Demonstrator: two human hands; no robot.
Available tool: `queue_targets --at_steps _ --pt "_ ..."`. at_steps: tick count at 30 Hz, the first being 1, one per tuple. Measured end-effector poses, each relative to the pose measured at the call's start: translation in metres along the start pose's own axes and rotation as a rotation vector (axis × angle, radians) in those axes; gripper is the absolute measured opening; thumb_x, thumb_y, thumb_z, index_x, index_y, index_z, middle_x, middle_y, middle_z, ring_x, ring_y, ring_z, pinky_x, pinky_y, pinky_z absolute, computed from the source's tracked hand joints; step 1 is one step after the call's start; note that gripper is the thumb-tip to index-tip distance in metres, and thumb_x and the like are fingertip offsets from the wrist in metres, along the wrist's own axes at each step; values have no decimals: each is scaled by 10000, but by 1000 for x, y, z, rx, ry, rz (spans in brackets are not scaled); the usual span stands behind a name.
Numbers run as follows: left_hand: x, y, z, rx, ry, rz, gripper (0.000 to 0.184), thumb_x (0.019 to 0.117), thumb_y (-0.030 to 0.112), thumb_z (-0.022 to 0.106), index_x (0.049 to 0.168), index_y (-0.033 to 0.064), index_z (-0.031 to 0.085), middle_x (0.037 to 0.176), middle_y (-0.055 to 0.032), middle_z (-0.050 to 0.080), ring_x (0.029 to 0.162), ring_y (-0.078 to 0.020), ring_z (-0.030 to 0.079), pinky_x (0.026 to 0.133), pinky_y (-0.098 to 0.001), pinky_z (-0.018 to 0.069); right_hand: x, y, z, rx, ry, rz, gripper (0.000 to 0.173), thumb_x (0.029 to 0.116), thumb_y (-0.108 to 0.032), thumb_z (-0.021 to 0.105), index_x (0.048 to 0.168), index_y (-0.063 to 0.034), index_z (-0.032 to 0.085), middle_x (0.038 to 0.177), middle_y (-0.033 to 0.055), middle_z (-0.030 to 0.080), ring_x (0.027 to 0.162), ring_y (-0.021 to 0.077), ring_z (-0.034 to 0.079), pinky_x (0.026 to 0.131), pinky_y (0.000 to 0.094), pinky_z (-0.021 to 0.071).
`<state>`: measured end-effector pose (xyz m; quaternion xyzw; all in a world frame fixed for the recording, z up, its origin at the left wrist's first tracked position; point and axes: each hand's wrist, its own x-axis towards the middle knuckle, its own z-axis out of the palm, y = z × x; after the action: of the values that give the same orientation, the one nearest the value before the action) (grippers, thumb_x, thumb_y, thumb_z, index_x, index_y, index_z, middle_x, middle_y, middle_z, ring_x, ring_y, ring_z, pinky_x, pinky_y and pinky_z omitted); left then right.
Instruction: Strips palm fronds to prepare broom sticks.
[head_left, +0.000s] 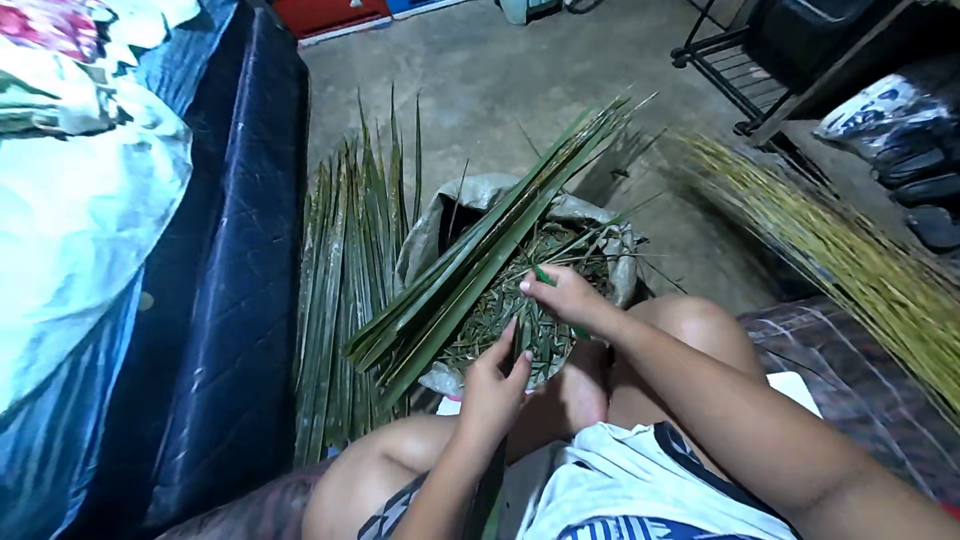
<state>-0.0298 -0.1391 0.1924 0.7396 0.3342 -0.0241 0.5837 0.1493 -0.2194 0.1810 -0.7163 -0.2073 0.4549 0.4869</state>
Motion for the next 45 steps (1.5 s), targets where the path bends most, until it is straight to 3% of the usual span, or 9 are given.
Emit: queue_targets --at_steps 5,10,16,18,22,25,28,35,45 --pt "1 3 -3 66 -64 -85 512 1034 160 599 1528 101 476 964 -77 697 558 -75 593 546 -258 543 18 4 -11 64 126 15 199 1097 -214 531 1082 -38 623 690 -15 469 514 49 397 502 208 364" --pt "7 3 -5 212 -151 -138 551 1043 177 558 1574 143 416 1115 -127 698 675 -141 661 664 -331 582 29 12 -15 105 242 11 194 1092 -225 551 1073 -45 622 642 -13 454 470 50 380 466 202 359" --pt "3 -2 -7 190 -224 -158 557 1055 212 538 1590 162 390 917 -102 686 615 -132 641 620 -312 573 31 14 -29 134 332 -10 214 1095 -265 545 1140 -76 636 625 -26 444 453 46 371 440 194 352" --pt "3 -3 -7 265 -175 -104 550 1074 209 485 1604 137 357 981 -140 694 687 -180 645 690 -363 562 27 14 -31 86 251 -18 305 1104 -344 510 1253 -104 623 658 -14 458 487 63 401 466 213 368" --pt "3 -1 -8 431 -44 -57 572 1076 161 424 1628 106 285 1168 -210 694 997 -322 684 928 -490 526 14 7 -18 30 -84 82 481 1144 -426 260 1428 -119 499 732 -15 515 530 51 465 492 186 409" --pt "3 2 -8 519 -29 -89 594 1083 144 415 1646 126 227 1307 -206 648 1147 -335 661 1012 -498 502 7 5 -13 10 -262 164 443 1139 -270 400 1561 -134 379 843 20 556 592 64 506 542 201 444" --pt "3 5 -5 591 -52 -123 649 1075 132 439 1661 176 165 1341 -195 618 1151 -346 656 990 -512 516 6 6 -13 158 -357 205 496 1131 -194 409 1611 -158 287 812 32 584 536 65 542 504 187 487" --pt "1 7 4 701 -24 -129 679 1063 139 476 1663 233 171 1280 -184 625 1038 -331 685 895 -486 558 12 5 -19 246 -317 251 485 1123 -178 445 1598 -190 353 798 31 585 524 56 535 478 168 464" --pt "-7 10 8 737 -34 -94 702 1045 143 515 1660 236 190 1238 -187 634 990 -330 690 861 -485 564 18 -3 -52 177 -47 191 495 1114 -208 489 1595 -181 377 809 29 565 537 66 515 485 187 456"
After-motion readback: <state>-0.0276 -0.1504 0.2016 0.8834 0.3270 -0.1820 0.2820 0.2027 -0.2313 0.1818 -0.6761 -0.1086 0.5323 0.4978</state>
